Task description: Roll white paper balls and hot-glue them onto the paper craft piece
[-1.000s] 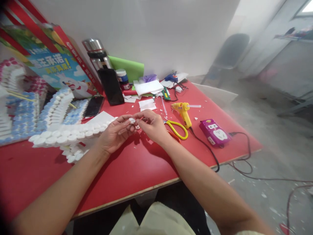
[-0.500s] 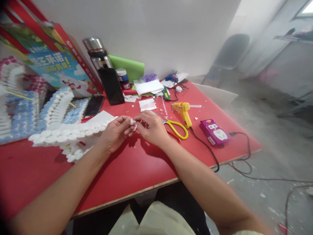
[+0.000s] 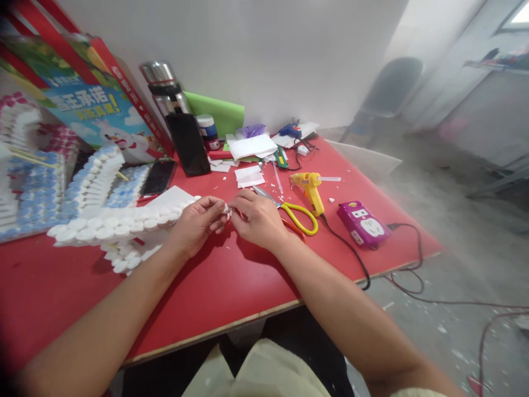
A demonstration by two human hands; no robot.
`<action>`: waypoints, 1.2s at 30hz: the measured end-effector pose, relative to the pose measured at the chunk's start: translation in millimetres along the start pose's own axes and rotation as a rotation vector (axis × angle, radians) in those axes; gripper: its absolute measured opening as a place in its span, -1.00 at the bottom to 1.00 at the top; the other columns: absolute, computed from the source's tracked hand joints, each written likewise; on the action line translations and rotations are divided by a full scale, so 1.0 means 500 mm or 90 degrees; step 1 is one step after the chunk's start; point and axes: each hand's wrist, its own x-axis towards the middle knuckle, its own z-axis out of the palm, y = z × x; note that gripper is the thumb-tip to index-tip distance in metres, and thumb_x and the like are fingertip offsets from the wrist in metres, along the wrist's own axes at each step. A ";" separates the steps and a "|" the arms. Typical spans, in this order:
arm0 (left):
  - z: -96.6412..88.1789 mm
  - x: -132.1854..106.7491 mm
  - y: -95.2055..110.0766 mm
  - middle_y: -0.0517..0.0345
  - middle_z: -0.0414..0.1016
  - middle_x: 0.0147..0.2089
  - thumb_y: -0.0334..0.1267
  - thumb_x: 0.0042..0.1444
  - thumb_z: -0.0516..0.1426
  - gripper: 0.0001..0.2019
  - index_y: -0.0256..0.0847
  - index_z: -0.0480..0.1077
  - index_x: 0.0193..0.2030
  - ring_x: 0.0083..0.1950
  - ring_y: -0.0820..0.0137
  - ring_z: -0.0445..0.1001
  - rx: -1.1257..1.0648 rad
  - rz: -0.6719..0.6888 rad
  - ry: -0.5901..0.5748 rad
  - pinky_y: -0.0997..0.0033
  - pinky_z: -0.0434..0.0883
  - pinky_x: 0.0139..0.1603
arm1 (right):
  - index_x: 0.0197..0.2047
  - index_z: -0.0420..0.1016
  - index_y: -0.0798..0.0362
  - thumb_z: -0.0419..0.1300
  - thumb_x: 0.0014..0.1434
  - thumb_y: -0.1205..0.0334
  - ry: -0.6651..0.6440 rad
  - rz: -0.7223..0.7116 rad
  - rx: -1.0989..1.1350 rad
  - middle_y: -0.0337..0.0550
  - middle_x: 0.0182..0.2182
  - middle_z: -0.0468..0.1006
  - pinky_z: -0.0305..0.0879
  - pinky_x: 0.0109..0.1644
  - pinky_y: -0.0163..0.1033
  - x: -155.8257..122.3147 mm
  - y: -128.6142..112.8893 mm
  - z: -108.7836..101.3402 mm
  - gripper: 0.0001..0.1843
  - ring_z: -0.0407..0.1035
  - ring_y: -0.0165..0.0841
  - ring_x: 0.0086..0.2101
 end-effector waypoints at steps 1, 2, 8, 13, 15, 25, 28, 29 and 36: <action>-0.001 0.001 -0.001 0.19 0.46 -0.49 -0.04 0.05 0.35 -0.68 -0.27 0.43 -0.36 -0.62 0.61 0.19 0.010 0.004 0.000 0.53 0.23 -0.56 | -0.21 0.57 0.03 0.14 0.23 0.36 -0.001 0.000 -0.007 -0.09 -0.24 0.56 0.28 -0.29 -0.27 0.000 0.000 0.000 -0.82 0.39 -0.38 -0.37; -0.002 0.001 -0.003 0.19 0.46 -0.50 -0.03 0.07 0.34 -0.68 -0.27 0.43 -0.36 -0.62 0.61 0.19 0.022 0.006 0.000 0.53 0.22 -0.56 | -0.22 0.57 0.03 0.13 0.23 0.35 -0.004 0.000 -0.011 -0.09 -0.24 0.56 0.28 -0.28 -0.26 0.000 0.000 -0.001 -0.83 0.40 -0.37 -0.36; -0.008 0.001 -0.008 0.20 0.44 -0.51 -0.03 0.14 0.28 -0.70 -0.25 0.43 -0.34 -0.60 0.59 0.22 0.077 0.026 -0.007 0.53 0.23 -0.53 | -0.19 0.58 0.03 0.13 0.24 0.35 -0.015 -0.008 -0.016 -0.07 -0.21 0.57 0.32 -0.22 -0.25 0.000 0.002 0.001 -0.81 0.45 -0.33 -0.29; -0.006 0.000 -0.006 0.19 0.46 -0.50 -0.03 0.12 0.30 -0.68 -0.26 0.42 -0.35 -0.60 0.58 0.24 0.086 0.017 0.000 0.53 0.25 -0.53 | -0.22 0.58 0.07 0.12 0.25 0.35 -0.020 -0.021 -0.025 -0.07 -0.26 0.56 0.32 -0.23 -0.24 -0.001 0.004 0.004 -0.81 0.45 -0.32 -0.28; -0.005 0.000 -0.006 0.19 0.46 -0.49 -0.03 0.12 0.30 -0.68 -0.27 0.42 -0.36 -0.60 0.59 0.24 0.084 0.013 0.007 0.54 0.24 -0.54 | -0.23 0.59 0.06 0.12 0.25 0.34 -0.023 -0.022 -0.032 -0.07 -0.26 0.56 0.32 -0.23 -0.24 -0.001 0.005 0.006 -0.81 0.45 -0.31 -0.28; -0.006 -0.001 -0.007 0.18 0.46 -0.51 0.00 0.08 0.32 -0.67 -0.25 0.42 -0.37 -0.62 0.57 0.22 0.101 0.011 0.019 0.53 0.22 -0.57 | -0.25 0.61 0.06 0.14 0.24 0.32 -0.035 -0.025 -0.047 -0.06 -0.24 0.59 0.32 -0.23 -0.22 -0.004 0.008 0.009 -0.81 0.46 -0.30 -0.27; -0.006 0.000 -0.007 0.17 0.46 -0.52 0.01 0.08 0.32 -0.66 -0.25 0.43 -0.37 -0.62 0.57 0.23 0.100 0.009 0.017 0.52 0.24 -0.56 | -0.24 0.61 0.05 0.14 0.24 0.30 -0.039 -0.021 -0.052 -0.06 -0.23 0.58 0.31 -0.22 -0.22 -0.005 0.009 0.009 -0.81 0.45 -0.30 -0.27; -0.005 0.000 -0.007 0.17 0.46 -0.52 0.01 0.08 0.32 -0.66 -0.26 0.43 -0.38 -0.62 0.57 0.23 0.096 0.007 0.018 0.53 0.24 -0.56 | -0.24 0.62 0.04 0.15 0.25 0.30 -0.041 -0.019 -0.053 -0.06 -0.23 0.58 0.31 -0.22 -0.22 -0.005 0.009 0.009 -0.81 0.45 -0.30 -0.27; -0.008 0.002 -0.013 0.17 0.44 -0.52 0.00 0.09 0.32 -0.65 -0.27 0.42 -0.39 -0.61 0.58 0.21 0.073 -0.010 0.023 0.54 0.23 -0.57 | -0.21 0.62 0.04 0.16 0.22 0.32 -0.044 -0.017 -0.044 -0.08 -0.23 0.59 0.30 -0.26 -0.24 -0.005 0.003 0.006 -0.82 0.41 -0.34 -0.34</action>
